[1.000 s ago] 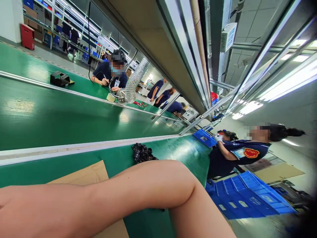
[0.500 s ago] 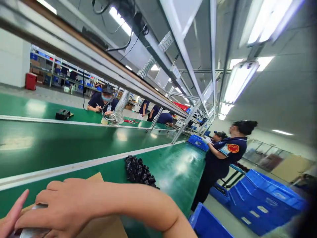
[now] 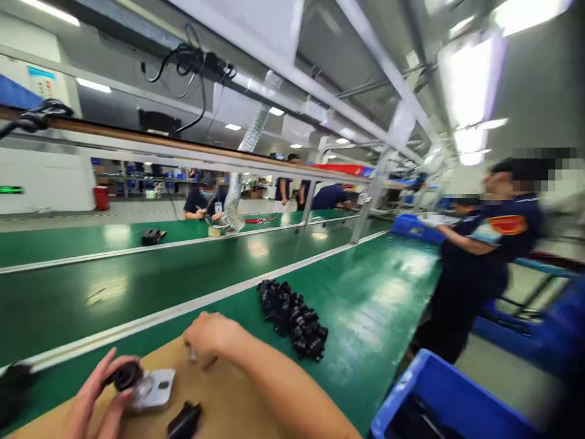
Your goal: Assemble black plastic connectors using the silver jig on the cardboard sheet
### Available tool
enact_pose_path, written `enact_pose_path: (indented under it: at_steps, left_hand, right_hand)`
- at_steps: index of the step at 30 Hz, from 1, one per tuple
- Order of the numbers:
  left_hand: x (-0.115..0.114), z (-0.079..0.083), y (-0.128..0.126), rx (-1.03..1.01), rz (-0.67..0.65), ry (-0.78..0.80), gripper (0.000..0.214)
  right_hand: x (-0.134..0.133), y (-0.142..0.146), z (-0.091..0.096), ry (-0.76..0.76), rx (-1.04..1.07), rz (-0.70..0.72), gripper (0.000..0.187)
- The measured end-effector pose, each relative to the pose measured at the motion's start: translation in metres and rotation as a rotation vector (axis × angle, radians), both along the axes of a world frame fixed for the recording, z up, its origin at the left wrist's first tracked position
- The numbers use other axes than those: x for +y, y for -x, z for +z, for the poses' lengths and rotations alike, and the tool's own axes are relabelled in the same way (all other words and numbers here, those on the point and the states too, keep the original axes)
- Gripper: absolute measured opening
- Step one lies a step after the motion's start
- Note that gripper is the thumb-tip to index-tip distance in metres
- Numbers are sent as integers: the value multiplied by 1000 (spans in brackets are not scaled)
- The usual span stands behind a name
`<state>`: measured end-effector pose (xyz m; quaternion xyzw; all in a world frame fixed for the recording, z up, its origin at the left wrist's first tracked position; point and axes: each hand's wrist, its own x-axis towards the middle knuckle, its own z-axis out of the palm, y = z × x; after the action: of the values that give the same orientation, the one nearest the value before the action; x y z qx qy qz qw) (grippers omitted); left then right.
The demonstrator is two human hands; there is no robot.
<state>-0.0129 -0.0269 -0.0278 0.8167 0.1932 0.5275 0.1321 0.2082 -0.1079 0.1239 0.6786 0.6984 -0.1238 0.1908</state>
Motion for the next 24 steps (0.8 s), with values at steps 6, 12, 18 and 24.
enact_pose_path:
  at_steps: [6,12,18,24]
  left_hand:
    - [-25,33,20,56,-185,-495,80]
    - [-41,48,21,355,-379,-389,52]
    - [-39,44,12,407,-469,-157,50]
    - [-31,35,6,390,-481,-83,45]
  right_hand:
    - [2,-1,-6,-236,176,150,50]
    - [6,26,-24,-324,304,285,47]
    - [12,12,-27,-365,332,232,38]
    - [59,56,-15,-464,447,279,27]
